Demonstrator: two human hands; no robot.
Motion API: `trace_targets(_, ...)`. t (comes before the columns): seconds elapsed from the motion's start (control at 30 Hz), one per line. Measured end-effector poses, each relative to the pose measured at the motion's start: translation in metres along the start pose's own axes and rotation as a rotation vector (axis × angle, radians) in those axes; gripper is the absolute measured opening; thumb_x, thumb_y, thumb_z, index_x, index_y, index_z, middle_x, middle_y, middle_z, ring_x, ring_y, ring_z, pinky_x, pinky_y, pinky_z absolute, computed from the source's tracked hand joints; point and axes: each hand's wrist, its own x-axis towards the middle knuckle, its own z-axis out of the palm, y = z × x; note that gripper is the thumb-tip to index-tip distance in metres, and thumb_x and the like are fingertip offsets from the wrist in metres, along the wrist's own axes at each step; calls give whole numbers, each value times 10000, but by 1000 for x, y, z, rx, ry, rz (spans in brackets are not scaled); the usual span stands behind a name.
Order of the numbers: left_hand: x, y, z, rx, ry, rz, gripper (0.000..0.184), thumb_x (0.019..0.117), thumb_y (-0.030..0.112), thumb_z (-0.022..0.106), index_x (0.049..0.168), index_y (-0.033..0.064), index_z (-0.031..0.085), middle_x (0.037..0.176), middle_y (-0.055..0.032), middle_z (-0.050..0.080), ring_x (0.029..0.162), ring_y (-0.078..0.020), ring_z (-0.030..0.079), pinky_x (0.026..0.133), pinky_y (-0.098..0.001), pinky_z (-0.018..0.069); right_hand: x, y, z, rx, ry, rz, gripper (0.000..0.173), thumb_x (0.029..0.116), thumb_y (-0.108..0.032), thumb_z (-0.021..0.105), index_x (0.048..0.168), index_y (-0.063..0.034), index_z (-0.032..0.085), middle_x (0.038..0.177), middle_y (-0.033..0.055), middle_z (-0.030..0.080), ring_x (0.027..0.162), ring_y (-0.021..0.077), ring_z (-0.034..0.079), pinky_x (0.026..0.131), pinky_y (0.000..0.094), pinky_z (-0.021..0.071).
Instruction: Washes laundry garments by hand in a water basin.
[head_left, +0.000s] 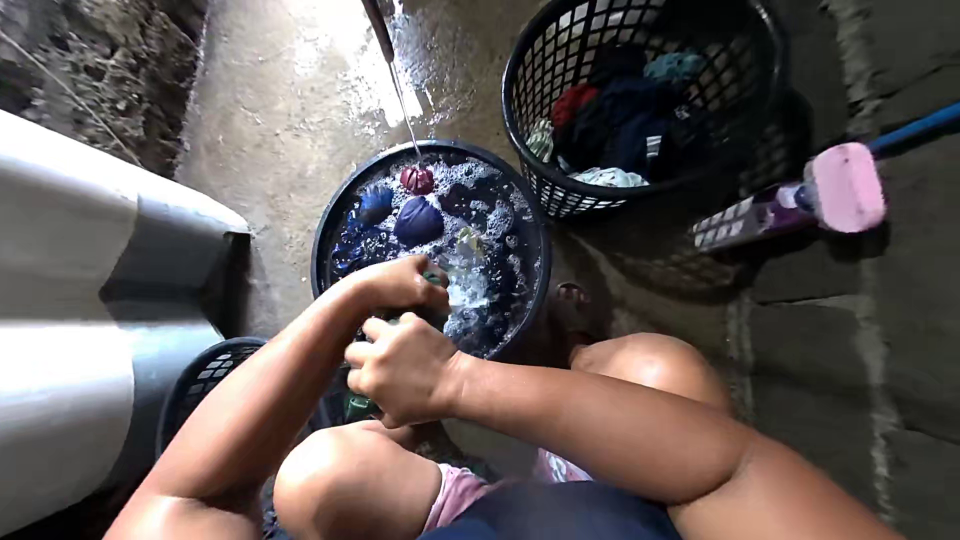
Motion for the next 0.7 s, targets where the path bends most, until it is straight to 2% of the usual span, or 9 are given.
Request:
trace_targets(0.2, 22, 2, 34, 422, -117, -51, 156, 901, 182, 719, 822, 48, 718, 725, -106, 662, 681, -256, 642, 644, -518, 515, -13, -2, 13, 8, -179, -44, 267, 826, -234, 765, 782, 14, 677, 794, 167, 685, 796, 361, 692, 632, 553, 505)
trace_targets(0.27, 29, -5, 36, 355, -104, -60, 173, 908, 181, 705, 809, 39, 706, 727, -108, 657, 684, -249, 634, 652, -514, 511, -13, 7, 13, 17, -219, -48, 322, 830, -321, 785, 840, -12, 696, 856, 158, 699, 849, 363, 693, 665, 564, 517)
trace_targets(0.33, 26, -12, 23, 65, 0, -70, 121, 976, 134, 639, 922, 44, 700, 800, -46, 651, 736, -136, 607, 723, -389, 517, -14, 28, 3, 127, -144, 27, 293, 832, -321, 813, 944, -58, 744, 1026, 131, 717, 1017, 345, 671, 818, 580, 531)
trace_targets(0.4, 19, -34, 17, -414, 242, 44, 277, 1095, 135, 405, 1121, 33, 661, 941, -2, 666, 864, -44, 620, 827, -263, 535, -17, 58, -14, 329, 165, 216, 205, 844, -243, 789, 929, -56, 772, 1017, 110, 737, 1028, 286, 687, 889, 573, 543)
trace_targets(0.43, 26, -47, 22, -713, 368, 90, 390, 1131, 286, 281, 1171, 88, 614, 964, 16, 676, 882, -49, 644, 816, -270, 560, -19, 73, -26, 469, 363, 376, 215, 878, -230, 756, 948, -27, 769, 1006, 117, 744, 998, 262, 702, 882, 565, 556)
trace_targets(0.5, 52, -79, 36, -1079, 535, 68, 643, 1073, 620, 242, 1346, 145, 577, 1146, -76, 701, 1015, -220, 687, 849, -480, 592, -25, 97, -58, 763, 768, 735, 327, 958, -315, 707, 1059, -5, 734, 975, 114, 742, 923, 211, 715, 870, 498, 588)
trace_targets(0.57, 78, -112, 63, -964, 600, -107, 678, 1082, 603, 227, 1343, 80, 570, 1176, -139, 671, 1018, -306, 677, 817, -564, 570, -38, 114, -89, 1028, 1136, 942, 451, 995, -452, 638, 1240, -74, 670, 1108, 83, 713, 1042, 196, 682, 922, 466, 571)
trace_targets(0.63, 99, -138, 92, -578, 471, -273, 541, 1103, 428, 403, 1387, -6, 556, 1303, -240, 625, 1169, -371, 631, 968, -579, 515, -53, 127, -114, 1267, 1435, 873, 515, 1036, -508, 521, 1411, -155, 545, 1296, 70, 646, 1190, 231, 629, 948, 492, 560)
trace_targets(0.7, 121, -156, 118, -272, 333, -386, 579, 1025, 377, 602, 1440, -17, 512, 1385, -295, 574, 1299, -425, 561, 1099, -606, 427, -67, 138, -130, 1501, 1597, 721, 568, 1057, -527, 456, 1535, -230, 380, 1476, 114, 518, 1292, 332, 574, 963, 582, 553)
